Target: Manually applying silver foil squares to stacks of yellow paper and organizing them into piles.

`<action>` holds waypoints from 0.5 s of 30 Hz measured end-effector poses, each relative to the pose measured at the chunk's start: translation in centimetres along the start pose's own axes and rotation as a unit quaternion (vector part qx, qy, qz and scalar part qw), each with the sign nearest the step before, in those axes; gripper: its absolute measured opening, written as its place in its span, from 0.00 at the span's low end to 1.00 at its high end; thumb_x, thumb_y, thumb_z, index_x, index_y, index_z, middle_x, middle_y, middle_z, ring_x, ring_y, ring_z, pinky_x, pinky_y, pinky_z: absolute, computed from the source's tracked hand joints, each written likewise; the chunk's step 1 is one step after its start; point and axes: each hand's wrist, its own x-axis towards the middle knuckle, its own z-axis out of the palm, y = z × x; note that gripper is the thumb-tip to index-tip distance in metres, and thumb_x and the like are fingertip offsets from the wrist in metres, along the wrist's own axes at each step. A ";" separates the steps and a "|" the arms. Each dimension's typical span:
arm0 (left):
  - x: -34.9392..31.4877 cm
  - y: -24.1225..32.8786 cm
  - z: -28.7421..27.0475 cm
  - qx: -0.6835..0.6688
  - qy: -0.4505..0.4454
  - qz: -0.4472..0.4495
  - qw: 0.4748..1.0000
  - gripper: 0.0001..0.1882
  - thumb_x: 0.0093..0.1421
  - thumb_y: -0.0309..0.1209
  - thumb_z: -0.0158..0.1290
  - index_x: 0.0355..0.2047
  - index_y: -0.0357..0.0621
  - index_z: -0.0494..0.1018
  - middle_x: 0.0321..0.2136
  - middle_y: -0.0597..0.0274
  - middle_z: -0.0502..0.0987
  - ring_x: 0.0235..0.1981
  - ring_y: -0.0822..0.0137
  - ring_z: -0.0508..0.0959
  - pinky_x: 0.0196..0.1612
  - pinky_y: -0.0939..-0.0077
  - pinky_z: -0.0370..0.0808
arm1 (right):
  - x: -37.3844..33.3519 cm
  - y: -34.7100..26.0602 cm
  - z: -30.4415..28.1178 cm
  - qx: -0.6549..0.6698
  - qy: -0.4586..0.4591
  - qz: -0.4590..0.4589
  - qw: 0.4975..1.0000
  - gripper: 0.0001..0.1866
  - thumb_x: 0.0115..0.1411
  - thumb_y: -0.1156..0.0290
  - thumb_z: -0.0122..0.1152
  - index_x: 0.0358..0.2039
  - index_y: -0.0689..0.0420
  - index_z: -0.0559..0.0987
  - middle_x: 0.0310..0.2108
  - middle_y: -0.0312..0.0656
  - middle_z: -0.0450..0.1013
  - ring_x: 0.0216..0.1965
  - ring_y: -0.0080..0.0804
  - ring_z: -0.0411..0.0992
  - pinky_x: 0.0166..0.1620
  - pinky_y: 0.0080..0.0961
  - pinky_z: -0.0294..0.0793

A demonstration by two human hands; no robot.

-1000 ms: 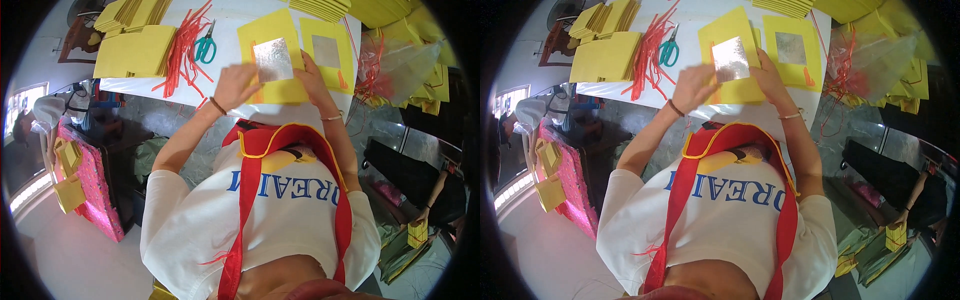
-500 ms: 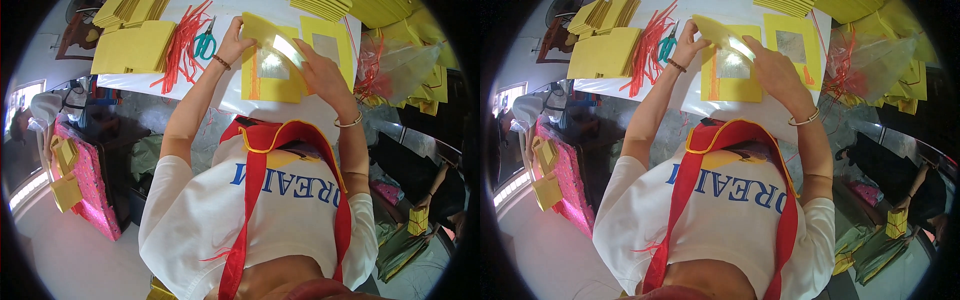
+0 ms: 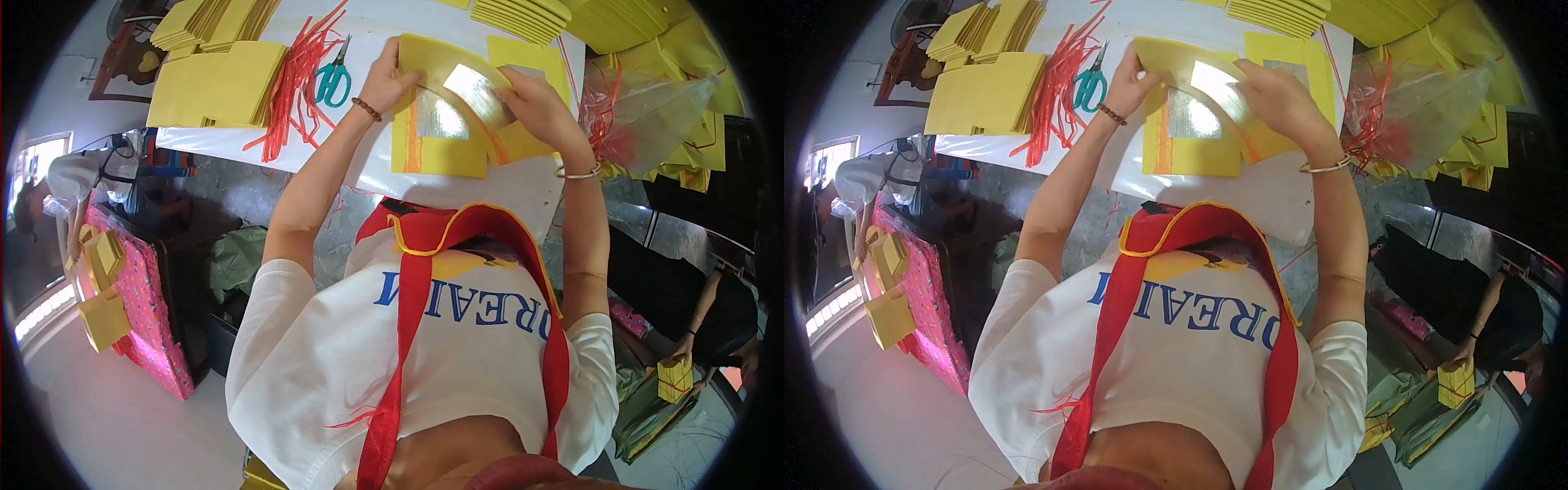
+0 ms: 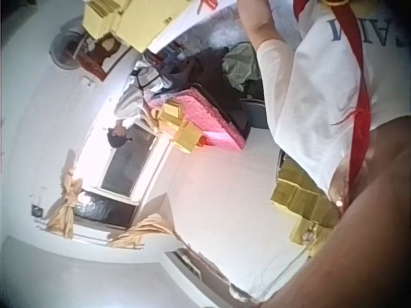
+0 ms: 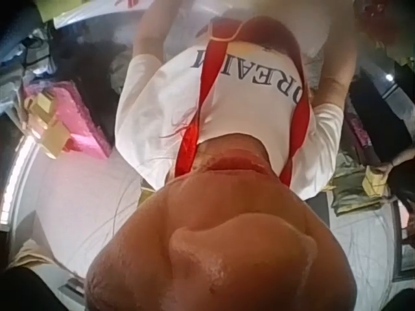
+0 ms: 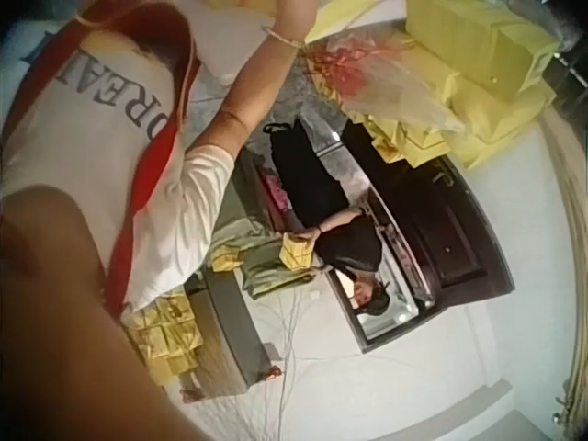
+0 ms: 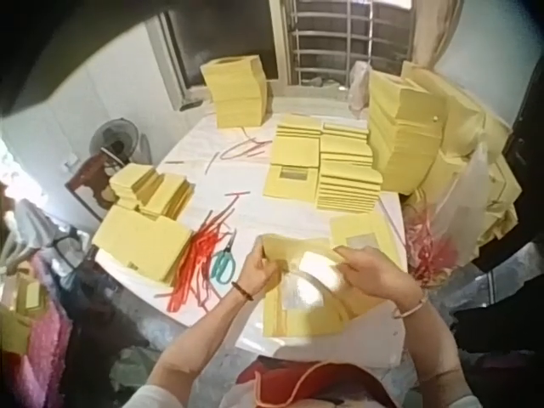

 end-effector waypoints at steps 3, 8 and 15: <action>0.0 2.2 -1.2 0.078 0.129 0.114 0.982 0.29 0.45 0.24 0.53 0.50 0.37 0.60 0.43 0.52 0.68 0.46 0.61 0.69 0.48 0.69 0.65 | -0.2 1.5 -1.0 0.153 -0.026 0.059 0.986 0.18 0.59 0.68 0.50 0.49 0.57 0.68 0.32 0.46 0.73 0.33 0.35 0.71 0.38 0.26 0.68; -2.7 3.8 -1.4 0.334 0.157 0.304 0.878 0.32 0.41 0.23 0.52 0.51 0.39 0.60 0.47 0.47 0.65 0.46 0.51 0.66 0.49 0.60 0.60 | -2.1 3.4 2.2 0.580 0.065 0.140 0.800 0.19 0.58 0.70 0.52 0.50 0.62 0.67 0.43 0.35 0.68 0.39 0.23 0.68 0.39 0.19 0.69; -6.6 3.4 0.6 0.404 0.010 0.305 0.863 0.24 0.38 0.22 0.51 0.40 0.54 0.74 0.44 0.66 0.71 0.42 0.59 0.68 0.43 0.62 0.62 | -4.4 4.2 11.0 0.723 0.083 0.228 0.647 0.13 0.57 0.68 0.55 0.41 0.57 0.69 0.28 0.29 0.65 0.30 0.17 0.66 0.33 0.15 0.68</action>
